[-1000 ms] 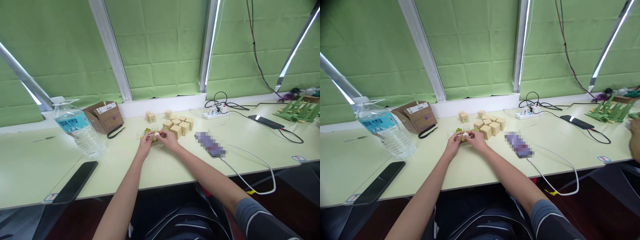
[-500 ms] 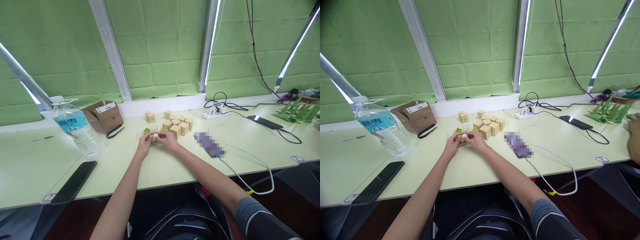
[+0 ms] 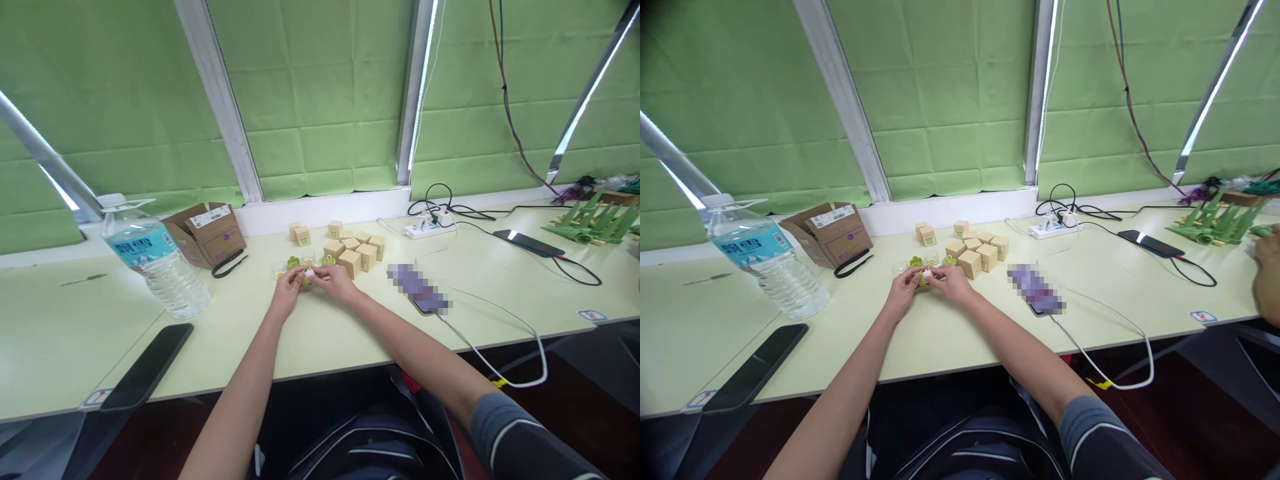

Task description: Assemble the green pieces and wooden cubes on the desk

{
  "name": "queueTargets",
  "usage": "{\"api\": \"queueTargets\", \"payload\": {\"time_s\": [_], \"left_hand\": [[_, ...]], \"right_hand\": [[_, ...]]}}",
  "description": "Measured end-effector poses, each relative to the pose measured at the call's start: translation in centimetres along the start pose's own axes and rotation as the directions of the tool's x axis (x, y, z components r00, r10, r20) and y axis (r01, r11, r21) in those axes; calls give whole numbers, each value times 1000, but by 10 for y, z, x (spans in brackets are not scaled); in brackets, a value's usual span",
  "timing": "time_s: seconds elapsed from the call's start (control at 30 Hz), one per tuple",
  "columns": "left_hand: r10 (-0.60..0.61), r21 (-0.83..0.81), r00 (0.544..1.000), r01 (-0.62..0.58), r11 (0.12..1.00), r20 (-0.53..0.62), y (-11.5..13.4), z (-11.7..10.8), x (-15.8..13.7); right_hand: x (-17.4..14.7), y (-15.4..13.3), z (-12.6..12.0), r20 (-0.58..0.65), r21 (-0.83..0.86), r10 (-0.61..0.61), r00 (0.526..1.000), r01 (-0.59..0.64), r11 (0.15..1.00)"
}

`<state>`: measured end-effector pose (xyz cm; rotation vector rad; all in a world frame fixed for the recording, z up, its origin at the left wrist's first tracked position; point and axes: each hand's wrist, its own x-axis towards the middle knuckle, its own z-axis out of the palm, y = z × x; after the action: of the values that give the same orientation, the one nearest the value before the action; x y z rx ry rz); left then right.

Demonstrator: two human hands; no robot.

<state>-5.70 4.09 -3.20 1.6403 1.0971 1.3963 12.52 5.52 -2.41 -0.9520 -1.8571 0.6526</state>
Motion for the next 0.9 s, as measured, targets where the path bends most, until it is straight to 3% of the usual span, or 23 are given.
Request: {"api": "queueTargets", "payload": {"time_s": [0.47,0.9], "left_hand": [[-22,-23,1000,22,999,-17,-1,2,1],[-68,-115,998,66,991,-12,-7,4,4]], "right_hand": [[-1,-3,6,-77,101,11,997,-3,995],[0,-9,7,-98,195,151,984,-130,972]]}}
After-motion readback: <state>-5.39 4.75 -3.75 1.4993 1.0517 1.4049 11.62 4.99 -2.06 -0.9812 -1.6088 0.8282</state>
